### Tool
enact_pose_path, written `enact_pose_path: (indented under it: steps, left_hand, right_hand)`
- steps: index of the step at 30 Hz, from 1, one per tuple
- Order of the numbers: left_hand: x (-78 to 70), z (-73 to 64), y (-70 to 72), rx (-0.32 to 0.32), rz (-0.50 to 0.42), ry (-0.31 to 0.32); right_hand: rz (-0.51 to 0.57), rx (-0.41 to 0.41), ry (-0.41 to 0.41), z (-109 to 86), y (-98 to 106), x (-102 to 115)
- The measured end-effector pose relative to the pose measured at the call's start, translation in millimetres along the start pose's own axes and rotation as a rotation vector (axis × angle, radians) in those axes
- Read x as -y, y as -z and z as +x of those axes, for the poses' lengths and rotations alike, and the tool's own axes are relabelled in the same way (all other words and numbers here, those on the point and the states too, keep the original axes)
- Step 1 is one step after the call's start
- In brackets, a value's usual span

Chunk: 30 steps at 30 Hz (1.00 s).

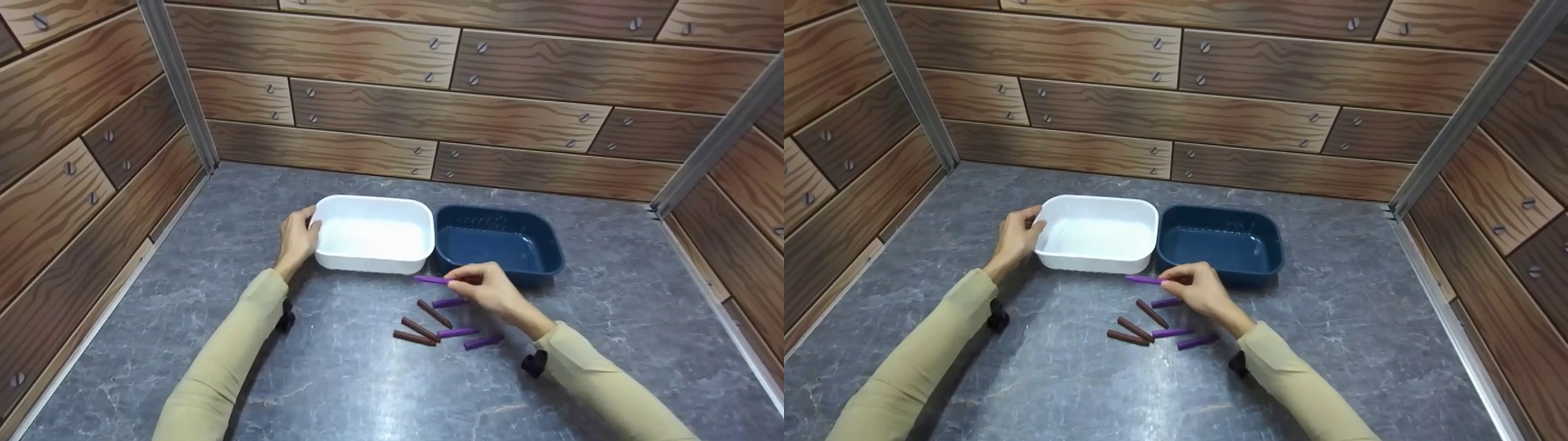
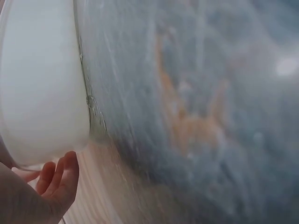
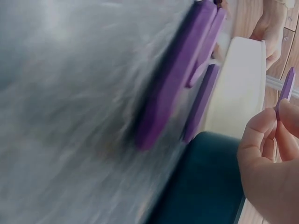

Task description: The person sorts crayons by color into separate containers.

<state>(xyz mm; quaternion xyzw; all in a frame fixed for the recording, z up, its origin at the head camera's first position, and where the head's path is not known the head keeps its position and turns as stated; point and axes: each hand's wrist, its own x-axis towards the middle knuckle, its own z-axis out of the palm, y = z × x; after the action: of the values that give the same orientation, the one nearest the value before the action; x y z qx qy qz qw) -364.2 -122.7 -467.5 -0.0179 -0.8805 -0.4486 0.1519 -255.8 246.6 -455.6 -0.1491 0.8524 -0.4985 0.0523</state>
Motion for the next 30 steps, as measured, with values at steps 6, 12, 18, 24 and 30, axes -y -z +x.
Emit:
enact_pose_path:
  steps: [6, 12, 18, 24, 30]
  left_hand:
    - [4.2, -5.7, 1.3, -0.013, -0.001, 0.011]
    - [4.3, -6.6, 0.2, -0.013, 0.003, 0.001]
    - [3.7, -6.8, 0.5, -0.01, 0.002, -0.008]
    - [1.8, -5.3, 0.2, 0.001, -0.001, -0.002]
    - [-0.8, -0.4, 0.6, 0.01, 0.006, -0.012]
  right_hand:
    - [0.009, -0.01, -0.004, 11.6, -14, 11]
    - [0.061, -0.015, -0.002, 24.4, -22, 23]
    - [0.072, -0.019, 0.009, 38.7, -30, 36]
    - [0.038, -0.051, -0.018, 54.5, -35, 44]
    - [0.038, -0.07, -0.051, 70.4, -40, 45]
